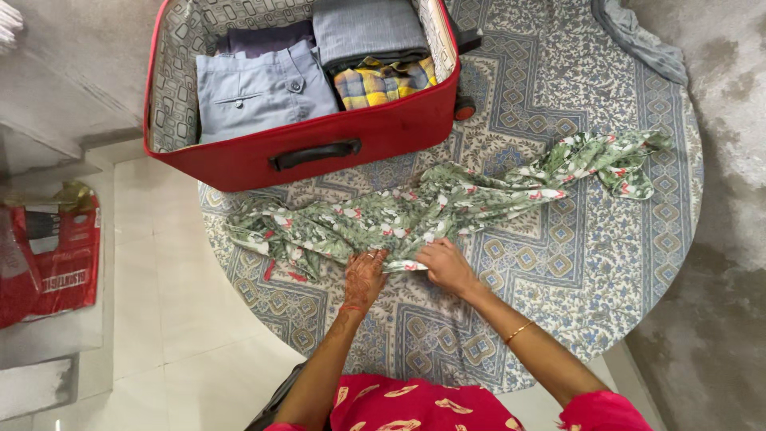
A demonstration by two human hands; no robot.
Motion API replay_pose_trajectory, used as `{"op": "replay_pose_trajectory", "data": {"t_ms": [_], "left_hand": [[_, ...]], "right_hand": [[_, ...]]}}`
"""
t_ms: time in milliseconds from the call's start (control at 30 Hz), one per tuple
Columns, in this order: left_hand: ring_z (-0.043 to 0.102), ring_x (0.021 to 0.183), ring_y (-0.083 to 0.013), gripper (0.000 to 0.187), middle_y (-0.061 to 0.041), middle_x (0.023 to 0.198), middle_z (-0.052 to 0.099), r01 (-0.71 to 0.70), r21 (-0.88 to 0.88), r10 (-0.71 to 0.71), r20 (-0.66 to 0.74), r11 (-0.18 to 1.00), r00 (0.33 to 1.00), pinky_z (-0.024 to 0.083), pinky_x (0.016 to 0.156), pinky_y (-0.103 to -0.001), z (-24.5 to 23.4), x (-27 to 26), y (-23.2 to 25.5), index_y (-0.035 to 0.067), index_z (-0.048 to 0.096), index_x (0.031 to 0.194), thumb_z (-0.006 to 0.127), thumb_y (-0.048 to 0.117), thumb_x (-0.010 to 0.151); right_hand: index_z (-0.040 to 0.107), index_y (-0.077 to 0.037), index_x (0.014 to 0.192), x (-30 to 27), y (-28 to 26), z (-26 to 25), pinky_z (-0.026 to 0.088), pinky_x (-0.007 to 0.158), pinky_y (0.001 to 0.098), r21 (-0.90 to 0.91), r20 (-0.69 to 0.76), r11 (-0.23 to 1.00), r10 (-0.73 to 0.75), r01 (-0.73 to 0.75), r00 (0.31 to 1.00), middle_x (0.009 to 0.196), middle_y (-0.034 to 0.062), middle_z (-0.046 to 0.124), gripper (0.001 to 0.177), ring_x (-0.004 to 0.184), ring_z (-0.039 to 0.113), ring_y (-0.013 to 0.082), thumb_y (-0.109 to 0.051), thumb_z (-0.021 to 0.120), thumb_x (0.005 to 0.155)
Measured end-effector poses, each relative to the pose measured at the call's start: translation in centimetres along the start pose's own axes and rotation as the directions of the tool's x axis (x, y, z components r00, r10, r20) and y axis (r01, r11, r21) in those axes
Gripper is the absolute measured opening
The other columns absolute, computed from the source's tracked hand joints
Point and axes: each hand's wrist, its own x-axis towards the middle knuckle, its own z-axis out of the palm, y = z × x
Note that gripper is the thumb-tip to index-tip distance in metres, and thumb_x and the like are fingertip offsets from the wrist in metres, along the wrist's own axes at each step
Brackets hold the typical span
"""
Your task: The person folds a floral garment by hand and places it into a suitcase before closing the lid and zipping it.
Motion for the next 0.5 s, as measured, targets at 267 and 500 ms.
{"op": "replay_pose_trajectory", "data": {"t_ms": [267,500], "left_hand": [[0.056,0.125,-0.0278,0.072,-0.005,0.131,0.064,0.363,0.297,-0.304,-0.226,0.883,0.926,0.038,0.112,-0.053,-5.3,1.4,-1.9,0.018,0.063,0.133,0.089,0.016,0.066],[0.059,0.122,-0.0251,0.028,-0.001,0.125,0.068,0.591,0.009,-0.498,-0.527,0.807,0.688,0.045,0.110,-0.045,-11.5,0.6,-7.2,0.019,0.072,0.116,0.075,0.006,0.092]], "right_hand": [[0.074,-0.016,0.088,-4.5,6.6,-5.9,0.043,0.100,0.0394,-0.092,-0.055,0.995,0.032,-0.037,0.998,0.080,0.0006,0.071,0.020,0.082,0.064,0.0174,0.001,0.071,0.077],[0.075,-0.016,0.089,-10.8,12.0,-11.4,0.039,0.107,0.0402,-0.281,-0.283,0.890,0.282,-0.360,0.917,0.089,-0.0006,0.073,0.022,0.096,0.066,0.0174,0.003,0.070,0.078]]}}
